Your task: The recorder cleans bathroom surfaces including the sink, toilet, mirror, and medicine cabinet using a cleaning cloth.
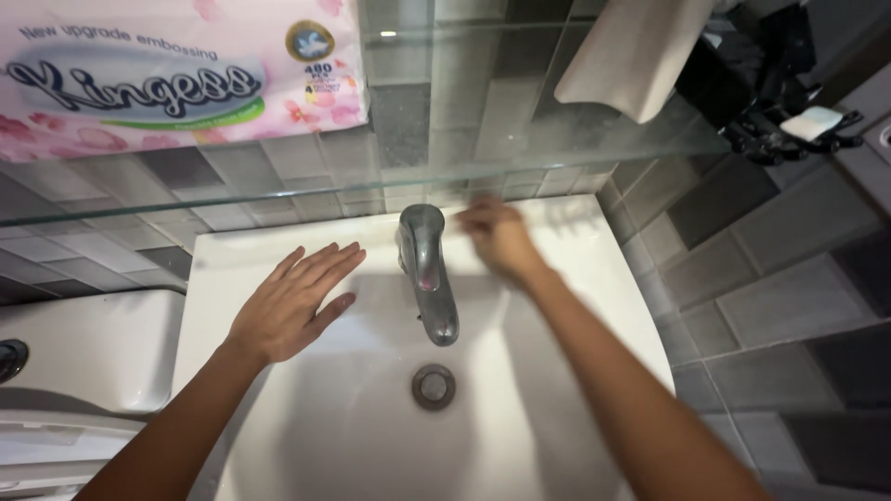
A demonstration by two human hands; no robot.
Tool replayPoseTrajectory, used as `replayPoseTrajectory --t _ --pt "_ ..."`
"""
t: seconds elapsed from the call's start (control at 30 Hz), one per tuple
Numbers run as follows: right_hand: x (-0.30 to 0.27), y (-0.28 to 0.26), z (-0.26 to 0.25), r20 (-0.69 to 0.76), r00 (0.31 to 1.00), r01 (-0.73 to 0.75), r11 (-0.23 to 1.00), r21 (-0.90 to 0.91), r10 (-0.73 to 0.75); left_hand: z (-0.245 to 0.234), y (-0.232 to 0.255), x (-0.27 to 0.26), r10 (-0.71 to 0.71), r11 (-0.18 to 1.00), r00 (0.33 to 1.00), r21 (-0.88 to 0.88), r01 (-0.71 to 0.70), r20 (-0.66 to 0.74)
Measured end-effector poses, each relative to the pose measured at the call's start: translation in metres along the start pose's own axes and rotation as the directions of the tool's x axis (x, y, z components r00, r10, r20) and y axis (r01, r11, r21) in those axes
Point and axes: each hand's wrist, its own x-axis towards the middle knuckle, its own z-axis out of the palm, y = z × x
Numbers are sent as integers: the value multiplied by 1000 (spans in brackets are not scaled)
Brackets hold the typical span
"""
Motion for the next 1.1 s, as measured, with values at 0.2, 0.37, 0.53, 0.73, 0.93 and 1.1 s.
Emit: replayPoseTrajectory --t 0.2,0.37,0.53,0.73,0.93,1.1 --pt "-37 -48 -6 47 966 258 957 -133 -254 1 -2 1 27 1000 1000 7 -27 -1" --pt "-52 -56 -44 282 903 379 910 -166 -325 3 0 -1 7 1000 1000 2 -7 -3" --pt "-17 -12 -50 125 965 260 791 -554 -230 7 -3 6 34 999 999 40 -32 -32" --pt "-61 29 -116 -45 991 -114 604 -789 128 10 -1 -1 29 999 999 15 -29 -21" --pt "-141 -22 -143 42 974 -143 750 -646 222 9 2 -9 -59 993 996 101 53 60" --pt "-199 -51 -119 372 847 32 661 -749 380 -4 22 -22 -117 993 957 23 115 266"
